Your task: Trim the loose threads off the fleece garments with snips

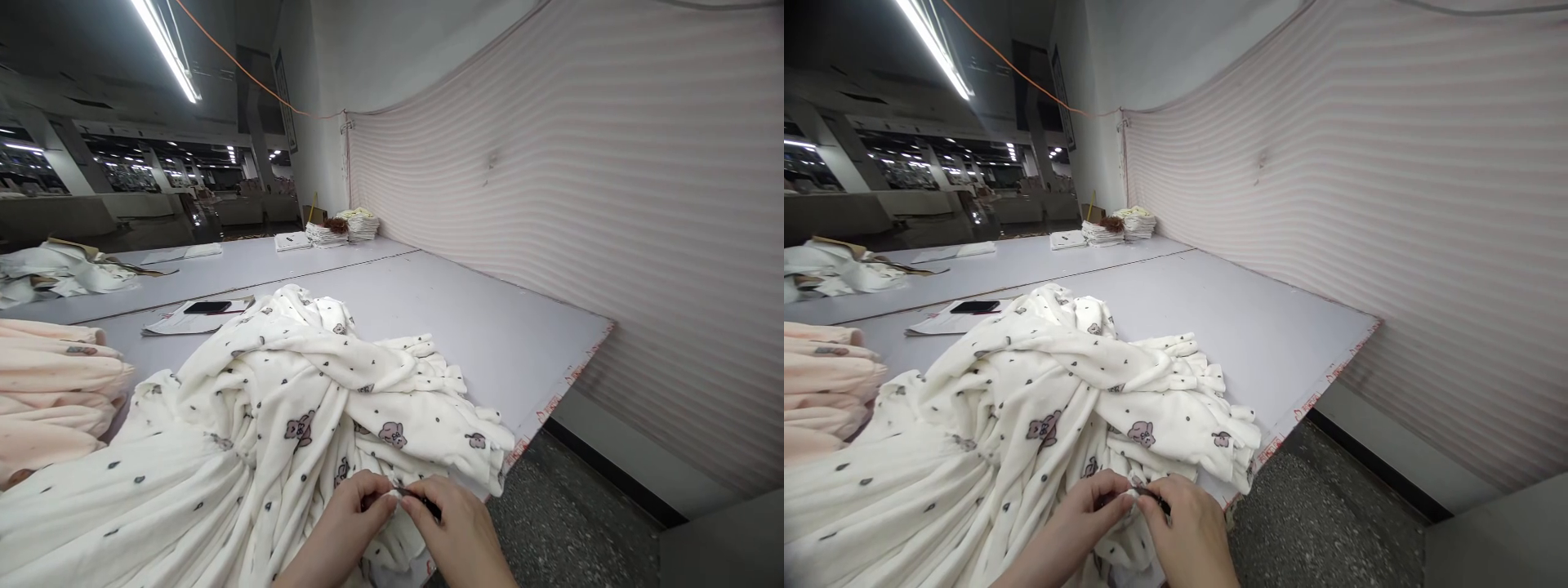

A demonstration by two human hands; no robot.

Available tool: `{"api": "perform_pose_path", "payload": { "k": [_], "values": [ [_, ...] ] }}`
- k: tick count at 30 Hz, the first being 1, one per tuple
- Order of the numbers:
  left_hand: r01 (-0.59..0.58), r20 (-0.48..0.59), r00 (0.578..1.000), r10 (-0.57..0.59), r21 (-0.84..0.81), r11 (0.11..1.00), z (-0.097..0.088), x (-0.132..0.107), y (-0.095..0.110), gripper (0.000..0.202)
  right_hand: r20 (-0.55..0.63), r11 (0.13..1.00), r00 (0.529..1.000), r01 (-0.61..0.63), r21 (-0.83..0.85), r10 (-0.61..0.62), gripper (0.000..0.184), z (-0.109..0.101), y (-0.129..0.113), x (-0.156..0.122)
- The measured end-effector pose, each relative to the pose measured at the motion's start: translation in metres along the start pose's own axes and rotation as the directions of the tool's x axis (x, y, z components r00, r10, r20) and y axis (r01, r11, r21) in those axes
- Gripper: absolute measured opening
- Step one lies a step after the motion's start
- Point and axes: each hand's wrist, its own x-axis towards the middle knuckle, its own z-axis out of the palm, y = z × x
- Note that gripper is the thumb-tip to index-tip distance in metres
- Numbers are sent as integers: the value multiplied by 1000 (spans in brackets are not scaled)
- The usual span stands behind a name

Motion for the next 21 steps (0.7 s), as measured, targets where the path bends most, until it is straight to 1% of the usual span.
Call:
{"api": "perform_pose_path", "payload": {
  "k": [2,6,9,10,12,14,16,17,18,19,21],
  "values": [
    [10,9,1000,-10,-3,1000,1,2,2,21,18,999,999,-27,33,26,16,0,2,0],
    [15,22,1000,-15,9,1000,5,4,1,18,2,994,998,-56,91,56,14,1,4,2],
    [29,55,998,-31,34,999,6,3,-1,18,-5,990,997,-74,120,75,20,-1,8,3],
    [8,58,998,-12,65,998,4,3,-2,18,-9,985,996,-86,147,89,22,-2,11,2],
    [-78,45,996,73,117,990,-5,4,-2,18,-28,968,992,-111,225,121,25,-7,19,1],
    [-154,-2,988,155,107,982,-19,8,-2,24,-66,942,978,-169,288,196,27,-12,32,-1],
    [-173,-53,983,178,79,982,-30,15,-2,34,-91,926,958,-233,297,270,31,-14,45,-2],
    [-170,-60,983,176,87,982,-32,20,-3,35,-94,927,956,-243,286,279,31,-14,51,-1],
    [-180,-49,981,187,120,976,-30,24,-3,34,-92,934,960,-232,273,266,27,-13,56,1],
    [-199,-16,979,205,165,966,-25,29,-5,28,-86,942,968,-206,265,236,22,-11,60,3],
    [-241,78,970,228,252,937,-5,38,-10,16,-74,951,981,-153,268,178,21,-5,64,8]
  ]
}}
